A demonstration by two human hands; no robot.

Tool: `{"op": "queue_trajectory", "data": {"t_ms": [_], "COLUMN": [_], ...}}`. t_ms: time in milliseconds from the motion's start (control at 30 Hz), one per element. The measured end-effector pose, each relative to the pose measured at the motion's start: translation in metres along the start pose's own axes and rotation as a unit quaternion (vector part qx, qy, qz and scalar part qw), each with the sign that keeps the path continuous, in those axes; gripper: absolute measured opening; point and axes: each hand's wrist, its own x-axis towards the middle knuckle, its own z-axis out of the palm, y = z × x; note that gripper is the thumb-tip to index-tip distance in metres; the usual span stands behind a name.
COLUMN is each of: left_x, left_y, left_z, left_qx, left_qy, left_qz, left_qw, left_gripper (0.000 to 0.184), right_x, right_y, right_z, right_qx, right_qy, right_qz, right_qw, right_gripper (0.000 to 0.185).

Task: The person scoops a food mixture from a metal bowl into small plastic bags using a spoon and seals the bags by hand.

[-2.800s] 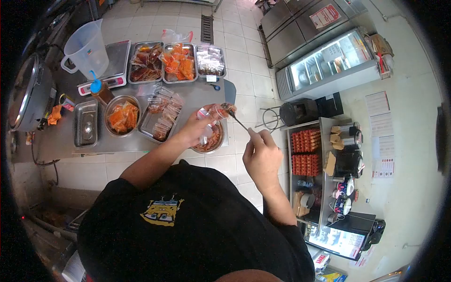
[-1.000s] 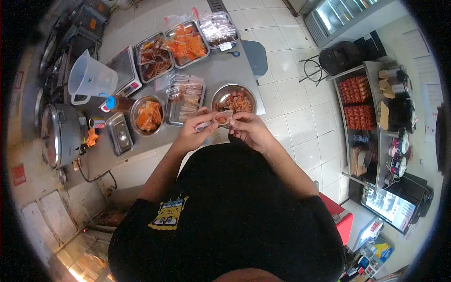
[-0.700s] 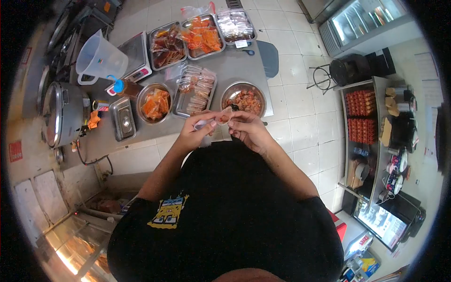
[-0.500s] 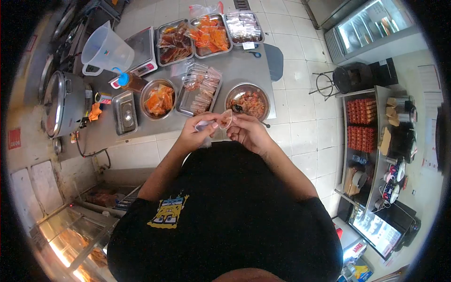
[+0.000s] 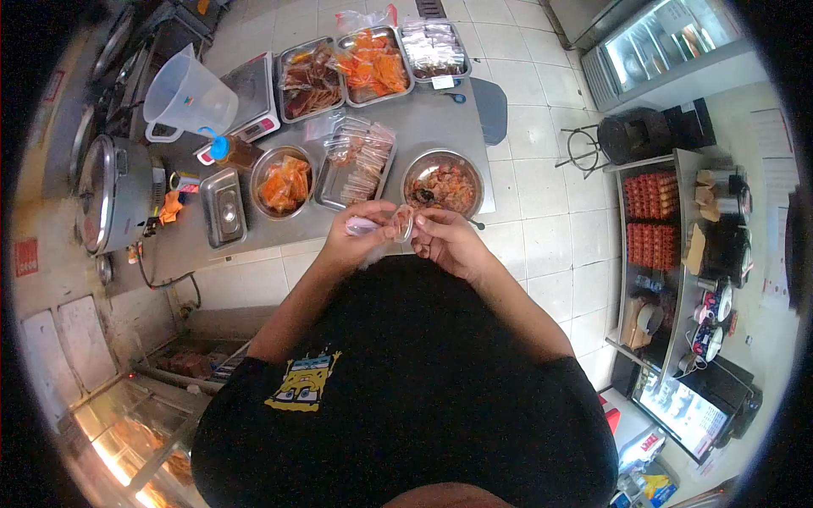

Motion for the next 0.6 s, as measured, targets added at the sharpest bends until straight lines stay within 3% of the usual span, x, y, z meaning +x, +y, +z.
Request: {"op": "queue_trajectory", "data": {"t_ms": [33, 167, 267, 333, 367, 433, 600], "left_x": [0.001, 0.008, 0.011, 0.011, 0.011, 0.014, 0.022], "left_y": [-0.004, -0.006, -0.006, -0.001, -0.004, -0.009, -0.012], "left_z": [0.0, 0.006, 0.024, 0.039, 0.043, 0.047, 0.051], "left_qx": [0.059, 0.051, 0.076, 0.104, 0.104, 0.216, 0.239], "left_qy": [0.013, 0.0, 0.053, 0.121, 0.121, 0.159, 0.175], "left_qz": [0.024, 0.035, 0.105, 0.082, 0.079, 0.116, 0.114], "left_qw": [0.998, 0.998, 0.99, 0.984, 0.984, 0.956, 0.948], "left_gripper": [0.041, 0.042, 0.034, 0.026, 0.026, 0.022, 0.021], "right_x": [-0.001, -0.007, -0.006, 0.001, 0.0, -0.002, -0.002], "right_y": [0.0, -0.003, 0.001, 0.013, 0.015, 0.014, 0.006], "right_z": [-0.002, -0.004, -0.007, -0.017, -0.014, -0.004, 0.004], "right_qx": [-0.001, -0.027, -0.139, -0.386, -0.385, -0.499, -0.579], "right_qy": [0.009, 0.024, 0.076, 0.173, 0.174, 0.242, 0.262], "right_qz": [0.007, -0.023, -0.11, -0.277, -0.275, -0.375, -0.36], "right_qw": [1.0, 0.999, 0.981, 0.863, 0.864, 0.743, 0.683], "right_gripper": [0.02, 0.017, 0.014, 0.008, 0.008, 0.01, 0.021]}}
